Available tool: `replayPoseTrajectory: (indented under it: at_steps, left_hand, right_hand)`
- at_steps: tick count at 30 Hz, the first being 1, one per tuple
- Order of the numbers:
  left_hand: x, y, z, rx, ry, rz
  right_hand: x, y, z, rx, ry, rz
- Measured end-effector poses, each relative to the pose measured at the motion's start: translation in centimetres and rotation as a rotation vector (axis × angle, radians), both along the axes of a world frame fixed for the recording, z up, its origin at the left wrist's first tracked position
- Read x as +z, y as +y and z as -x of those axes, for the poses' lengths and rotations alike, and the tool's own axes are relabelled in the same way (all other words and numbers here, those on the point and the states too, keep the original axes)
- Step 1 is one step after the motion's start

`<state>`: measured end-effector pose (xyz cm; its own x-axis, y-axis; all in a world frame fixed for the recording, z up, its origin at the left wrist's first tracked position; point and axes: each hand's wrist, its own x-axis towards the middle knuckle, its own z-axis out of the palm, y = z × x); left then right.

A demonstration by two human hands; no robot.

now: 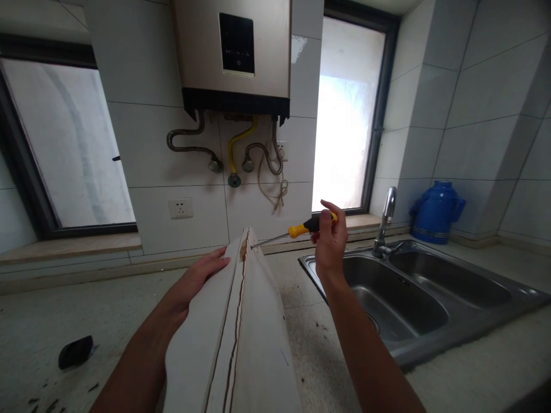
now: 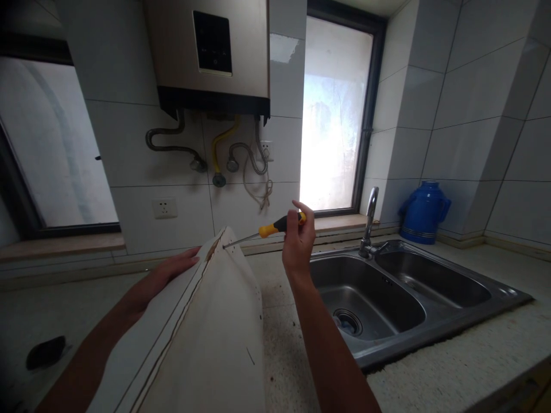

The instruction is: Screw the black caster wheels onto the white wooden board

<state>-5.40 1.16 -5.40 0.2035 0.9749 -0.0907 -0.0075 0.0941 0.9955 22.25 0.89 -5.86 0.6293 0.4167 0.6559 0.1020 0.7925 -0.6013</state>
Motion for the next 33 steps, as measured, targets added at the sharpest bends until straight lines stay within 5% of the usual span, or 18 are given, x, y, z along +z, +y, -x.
replayPoseTrajectory:
  at_steps: [7, 12, 24, 33]
  left_hand:
    - [0.3, -0.5, 0.0, 0.004, -0.012, 0.001]
    - [0.0, -0.1, 0.1, -0.006, 0.023, -0.017]
    - [-0.3, 0.1, 0.2, -0.003, 0.022, -0.041]
    - [-0.2, 0.0, 0.2, 0.004, 0.024, -0.059]
  right_hand:
    - [0.8, -0.8, 0.0, 0.407, 0.128, 0.013]
    - [0.0, 0.6, 0.3, 0.378, 0.290, -0.036]
    - [0.6, -0.8, 0.4, 0.625, 0.287, -0.117]
    - [0.3, 0.1, 0.5, 0.597, 0.317, -0.138]
